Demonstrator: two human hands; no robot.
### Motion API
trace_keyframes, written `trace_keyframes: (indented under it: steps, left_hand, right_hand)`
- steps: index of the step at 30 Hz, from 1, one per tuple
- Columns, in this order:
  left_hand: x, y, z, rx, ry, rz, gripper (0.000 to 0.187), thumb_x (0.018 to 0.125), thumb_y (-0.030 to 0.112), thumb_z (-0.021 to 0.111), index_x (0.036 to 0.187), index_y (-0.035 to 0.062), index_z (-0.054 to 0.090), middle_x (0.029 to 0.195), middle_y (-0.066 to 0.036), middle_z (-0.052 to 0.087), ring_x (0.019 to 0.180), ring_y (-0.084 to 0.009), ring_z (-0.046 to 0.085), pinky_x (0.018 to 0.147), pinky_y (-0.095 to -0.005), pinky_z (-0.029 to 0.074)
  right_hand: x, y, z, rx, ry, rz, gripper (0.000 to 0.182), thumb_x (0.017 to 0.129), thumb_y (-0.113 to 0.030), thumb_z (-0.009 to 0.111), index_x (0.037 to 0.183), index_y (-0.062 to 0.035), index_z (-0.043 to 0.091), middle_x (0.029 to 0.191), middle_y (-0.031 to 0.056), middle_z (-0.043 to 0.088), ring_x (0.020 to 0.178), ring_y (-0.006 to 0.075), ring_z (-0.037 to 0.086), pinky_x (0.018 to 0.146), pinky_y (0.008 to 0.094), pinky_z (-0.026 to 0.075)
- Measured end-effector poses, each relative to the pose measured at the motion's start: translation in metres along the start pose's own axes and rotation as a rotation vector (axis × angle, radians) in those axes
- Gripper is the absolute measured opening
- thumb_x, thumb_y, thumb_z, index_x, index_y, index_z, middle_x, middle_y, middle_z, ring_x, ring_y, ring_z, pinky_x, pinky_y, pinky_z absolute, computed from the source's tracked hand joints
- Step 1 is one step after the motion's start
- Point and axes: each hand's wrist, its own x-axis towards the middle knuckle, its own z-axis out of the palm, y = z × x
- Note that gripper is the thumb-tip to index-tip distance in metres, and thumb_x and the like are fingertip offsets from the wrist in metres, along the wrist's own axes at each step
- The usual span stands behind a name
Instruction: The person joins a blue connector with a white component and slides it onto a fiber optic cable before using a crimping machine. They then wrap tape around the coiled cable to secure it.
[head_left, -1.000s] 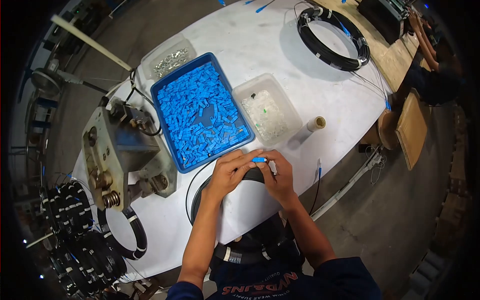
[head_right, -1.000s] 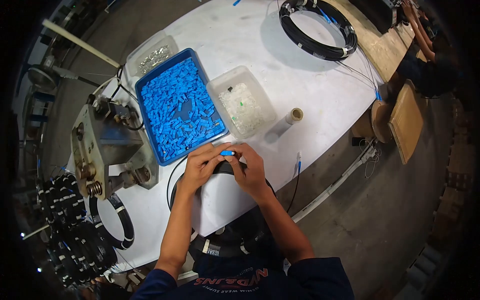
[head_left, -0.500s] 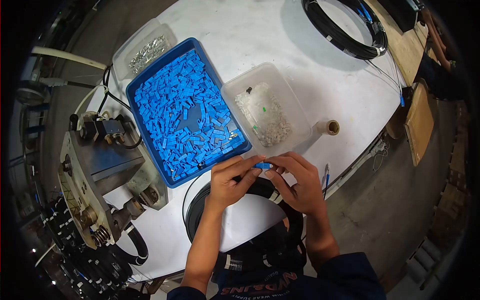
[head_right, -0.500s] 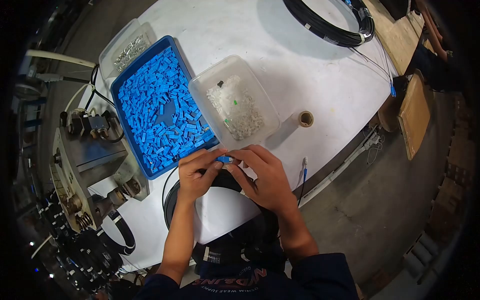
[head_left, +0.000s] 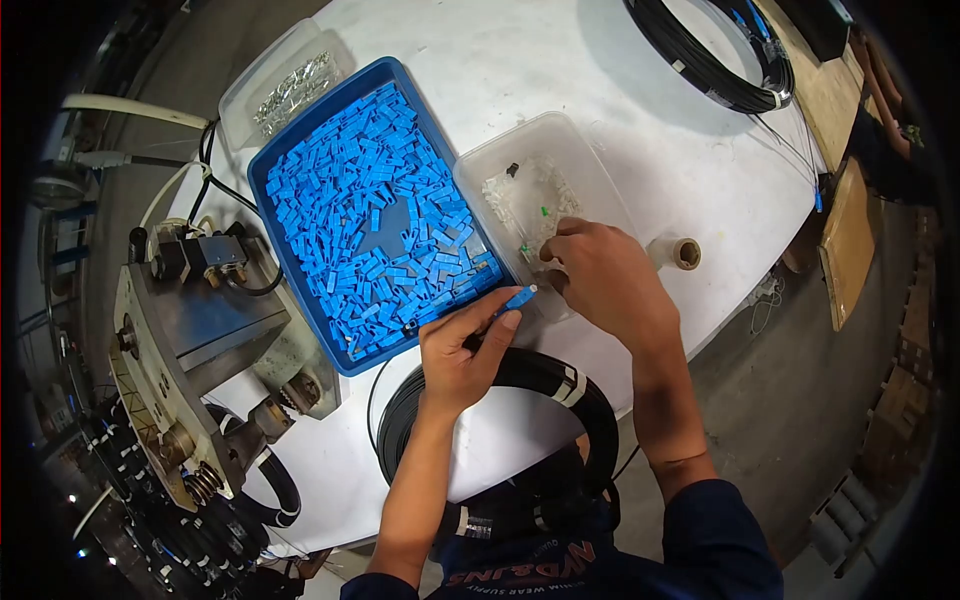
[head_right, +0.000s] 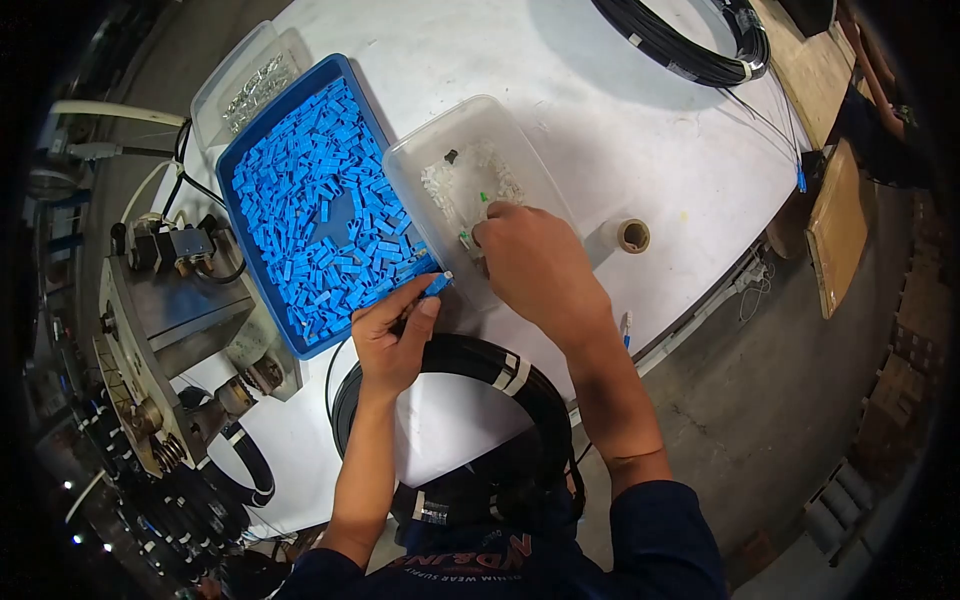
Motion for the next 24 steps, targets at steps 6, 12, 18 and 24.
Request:
trace_keyframes:
  steps: [6,12,18,24]
  left_hand:
    - [0.001,0.001,-0.001,-0.006,-0.008,0.012,0.022,0.086,-0.001,0.072,0.108,-0.0022,0.072,0.078,-0.005,0.07,0.066,-0.0065,0.057,0.062,-0.0198,0.045]
    - [0.001,0.001,-0.001,-0.015,-0.025,0.0,0.022,0.086,0.0,0.072,0.108,-0.0017,0.072,0.079,-0.005,0.07,0.066,-0.0068,0.057,0.064,-0.0201,0.046]
    - [0.0,0.001,-0.001,-0.009,-0.016,-0.018,0.022,0.086,0.002,0.073,0.107,-0.0018,0.072,0.077,-0.005,0.069,0.066,-0.0071,0.057,0.064,-0.0206,0.046]
    - [-0.001,-0.003,-0.001,-0.003,0.012,-0.023,0.022,0.086,0.003,0.074,0.107,-0.0025,0.072,0.079,-0.005,0.07,0.068,-0.0072,0.058,0.065,-0.0213,0.047]
  right_hand:
    - [0.008,0.001,0.01,-0.093,-0.078,0.071,0.008,0.072,-0.007,0.072,0.08,-0.0043,0.072,0.083,0.0097,0.068,0.076,0.0338,0.066,0.07,0.0412,0.053]
    - [0.008,0.003,0.013,-0.132,-0.069,0.071,0.008,0.07,-0.007,0.071,0.078,-0.0069,0.071,0.079,0.0084,0.068,0.074,0.0311,0.066,0.067,0.0403,0.052]
    - [-0.001,-0.014,-0.011,0.119,0.12,-0.043,0.004,0.075,-0.006,0.068,0.077,-0.002,0.068,0.077,0.0123,0.067,0.069,0.0331,0.065,0.065,0.0403,0.053]
    - [-0.026,-0.03,-0.027,0.597,0.308,0.112,0.013,0.078,-0.002,0.077,0.09,-0.0002,0.073,0.076,0.0074,0.067,0.058,0.0123,0.06,0.054,0.0246,0.046]
